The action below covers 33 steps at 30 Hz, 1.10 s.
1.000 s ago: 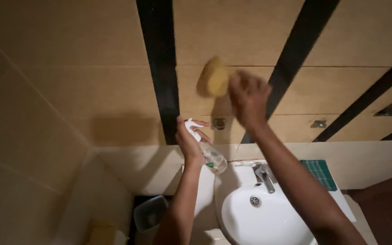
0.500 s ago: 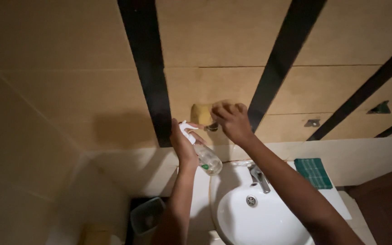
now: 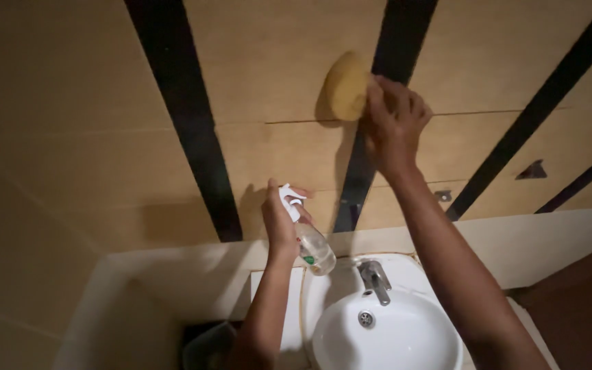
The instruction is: The person cleans the bathroom wall above the sink using a spray bottle and a yellow sponge. They repeatedly spray the wall and wipe it down with the sponge, focusing on the area between the black vertical stripes.
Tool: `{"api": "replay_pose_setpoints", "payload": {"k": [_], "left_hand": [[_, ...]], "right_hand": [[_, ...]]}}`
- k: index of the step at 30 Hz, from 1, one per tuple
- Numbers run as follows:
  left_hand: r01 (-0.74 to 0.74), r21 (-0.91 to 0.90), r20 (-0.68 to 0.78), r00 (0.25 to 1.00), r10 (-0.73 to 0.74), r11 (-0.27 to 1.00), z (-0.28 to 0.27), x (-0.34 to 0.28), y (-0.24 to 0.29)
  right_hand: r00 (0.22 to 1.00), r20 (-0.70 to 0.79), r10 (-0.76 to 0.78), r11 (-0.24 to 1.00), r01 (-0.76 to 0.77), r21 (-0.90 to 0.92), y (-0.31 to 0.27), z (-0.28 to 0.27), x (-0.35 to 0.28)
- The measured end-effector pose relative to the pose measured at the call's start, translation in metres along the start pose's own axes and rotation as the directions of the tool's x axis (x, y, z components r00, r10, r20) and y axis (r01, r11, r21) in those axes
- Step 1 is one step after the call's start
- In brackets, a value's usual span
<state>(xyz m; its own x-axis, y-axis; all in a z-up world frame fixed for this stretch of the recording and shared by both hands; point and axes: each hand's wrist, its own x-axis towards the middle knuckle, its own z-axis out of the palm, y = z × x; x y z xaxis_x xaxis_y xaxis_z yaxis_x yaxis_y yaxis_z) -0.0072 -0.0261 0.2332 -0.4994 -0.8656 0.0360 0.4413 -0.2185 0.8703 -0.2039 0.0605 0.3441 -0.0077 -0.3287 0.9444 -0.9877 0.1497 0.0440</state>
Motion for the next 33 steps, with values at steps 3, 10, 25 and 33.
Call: {"api": "replay_pose_setpoints", "payload": {"k": [3, 10, 25, 33], "left_hand": [[-0.044, -0.024, 0.065, 0.997, 0.045, 0.999, 0.020, -0.004, 0.009], [-0.028, -0.046, 0.090, 0.995, 0.032, 0.999, 0.055, -0.007, 0.003], [0.001, 0.064, 0.073, 0.997, -0.006, 0.998, 0.068, -0.006, -0.032], [0.012, 0.045, 0.050, 0.999, -0.014, 0.999, 0.064, -0.014, -0.038]], "right_hand": [[0.998, -0.017, -0.058, 0.998, 0.057, -0.036, 0.019, 0.007, -0.007], [0.952, 0.250, -0.175, 0.968, 0.213, -0.132, 0.026, 0.033, -0.116], [0.988, 0.144, -0.046, 0.999, 0.046, 0.007, 0.047, -0.017, -0.066], [0.994, 0.094, -0.050, 0.999, 0.050, 0.004, 0.060, 0.011, -0.093]]}}
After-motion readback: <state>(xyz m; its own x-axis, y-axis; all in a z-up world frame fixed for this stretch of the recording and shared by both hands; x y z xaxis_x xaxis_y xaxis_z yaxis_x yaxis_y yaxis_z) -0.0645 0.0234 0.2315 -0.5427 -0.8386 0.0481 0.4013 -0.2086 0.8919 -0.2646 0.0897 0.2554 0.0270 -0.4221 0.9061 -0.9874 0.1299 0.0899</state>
